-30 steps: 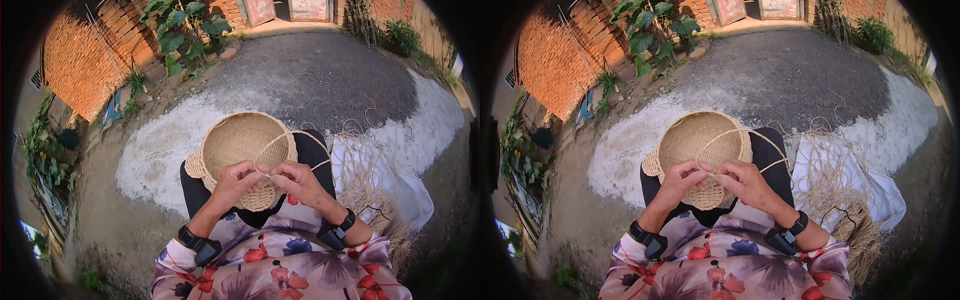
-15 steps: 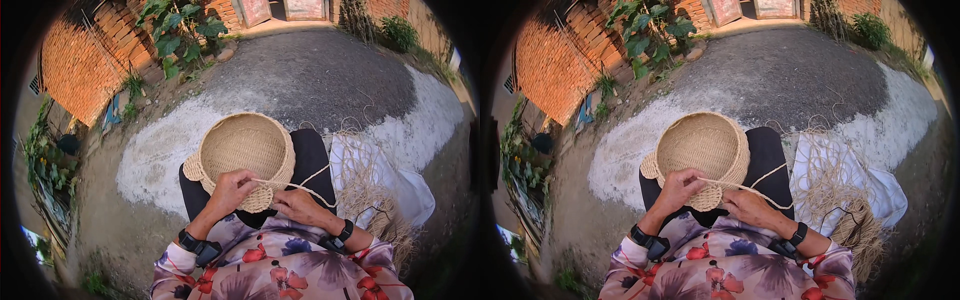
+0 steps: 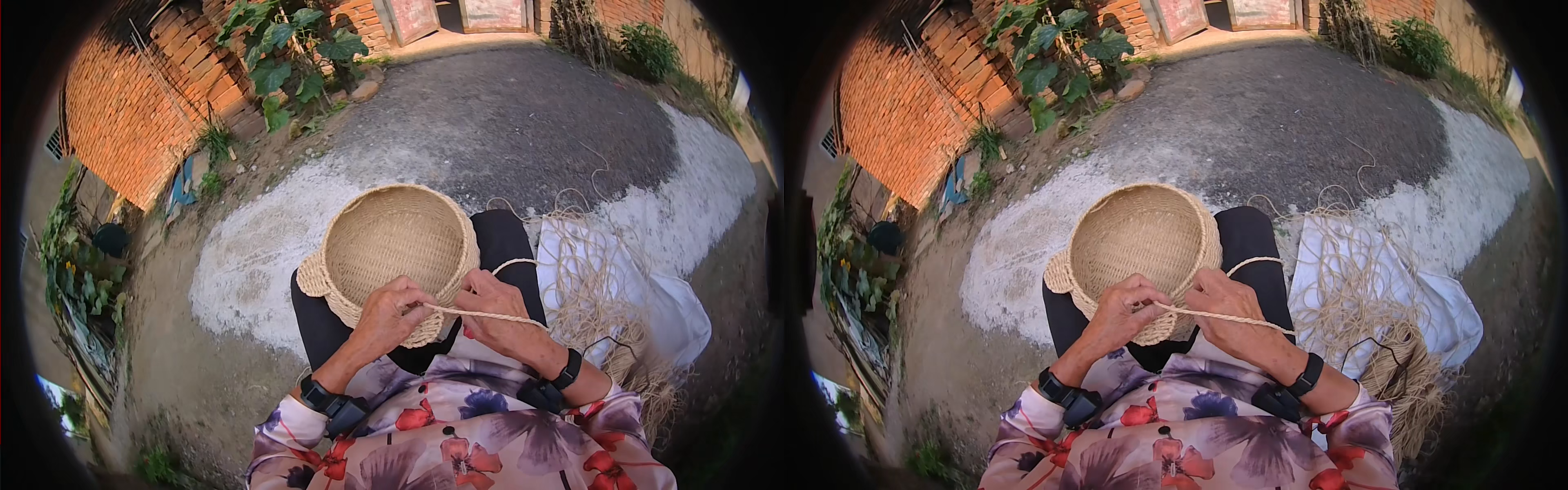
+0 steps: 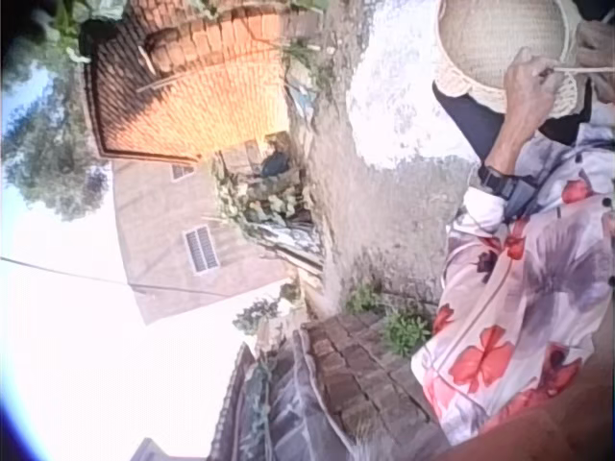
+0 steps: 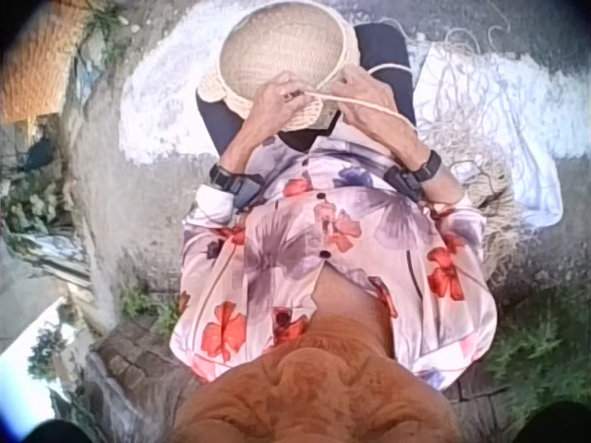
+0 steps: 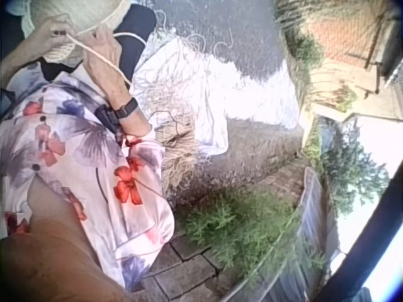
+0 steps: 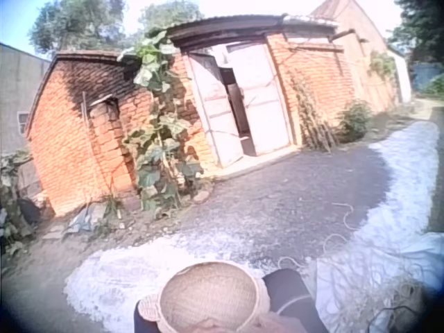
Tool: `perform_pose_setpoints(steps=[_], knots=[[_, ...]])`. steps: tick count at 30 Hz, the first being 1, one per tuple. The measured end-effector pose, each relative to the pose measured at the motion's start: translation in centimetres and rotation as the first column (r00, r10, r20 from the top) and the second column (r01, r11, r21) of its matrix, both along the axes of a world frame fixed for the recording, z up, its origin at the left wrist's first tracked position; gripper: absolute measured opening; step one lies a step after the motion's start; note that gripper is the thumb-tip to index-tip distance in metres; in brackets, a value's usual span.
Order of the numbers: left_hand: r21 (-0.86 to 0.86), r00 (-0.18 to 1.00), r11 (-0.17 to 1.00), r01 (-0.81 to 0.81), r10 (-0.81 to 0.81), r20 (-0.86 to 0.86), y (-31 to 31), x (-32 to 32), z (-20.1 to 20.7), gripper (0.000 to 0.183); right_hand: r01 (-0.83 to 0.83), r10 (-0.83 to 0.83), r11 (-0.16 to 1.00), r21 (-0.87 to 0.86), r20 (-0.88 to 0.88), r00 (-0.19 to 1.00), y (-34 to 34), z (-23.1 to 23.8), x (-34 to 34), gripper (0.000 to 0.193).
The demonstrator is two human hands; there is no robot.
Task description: The recorder is weaving a small basket with handles using natural fiber cord outdoors.
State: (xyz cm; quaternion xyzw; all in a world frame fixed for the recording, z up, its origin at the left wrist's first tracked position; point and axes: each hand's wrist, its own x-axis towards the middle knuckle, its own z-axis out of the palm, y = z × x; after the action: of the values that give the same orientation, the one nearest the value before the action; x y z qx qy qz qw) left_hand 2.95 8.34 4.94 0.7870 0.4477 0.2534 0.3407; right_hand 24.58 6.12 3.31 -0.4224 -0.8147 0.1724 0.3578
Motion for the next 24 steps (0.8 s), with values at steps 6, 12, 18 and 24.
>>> perform_pose_setpoints(steps=[6, 12, 18, 24], knots=[[0.008, 0.998, 1.000, 0.030, -0.030, -0.061, 0.4, 0.0, 0.2, 0.011, -0.021, -0.018, 0.953, 0.301, 0.125, 0.992, 1.9, 0.5, -0.7, 0.010], [0.116, 0.981, 0.991, -0.060, 0.080, -0.177, 0.6, 1.5, 0.1, 0.017, 0.005, -0.022, 0.958, 0.288, 0.059, 0.998, 2.4, -0.5, -1.4, 0.009], [-0.026, 0.988, 0.994, -0.109, 0.105, -0.114, 1.2, 2.0, -0.7, 0.014, 0.121, -0.101, 0.985, 0.120, -0.163, 0.981, 1.0, -1.3, -0.6, 0.015], [-0.156, 0.988, 0.982, -0.105, 0.085, -0.125, 1.6, 1.6, -1.3, 0.014, -0.005, 0.005, 1.000, -0.005, -0.003, 1.000, 0.4, -2.5, -0.4, 0.022]])
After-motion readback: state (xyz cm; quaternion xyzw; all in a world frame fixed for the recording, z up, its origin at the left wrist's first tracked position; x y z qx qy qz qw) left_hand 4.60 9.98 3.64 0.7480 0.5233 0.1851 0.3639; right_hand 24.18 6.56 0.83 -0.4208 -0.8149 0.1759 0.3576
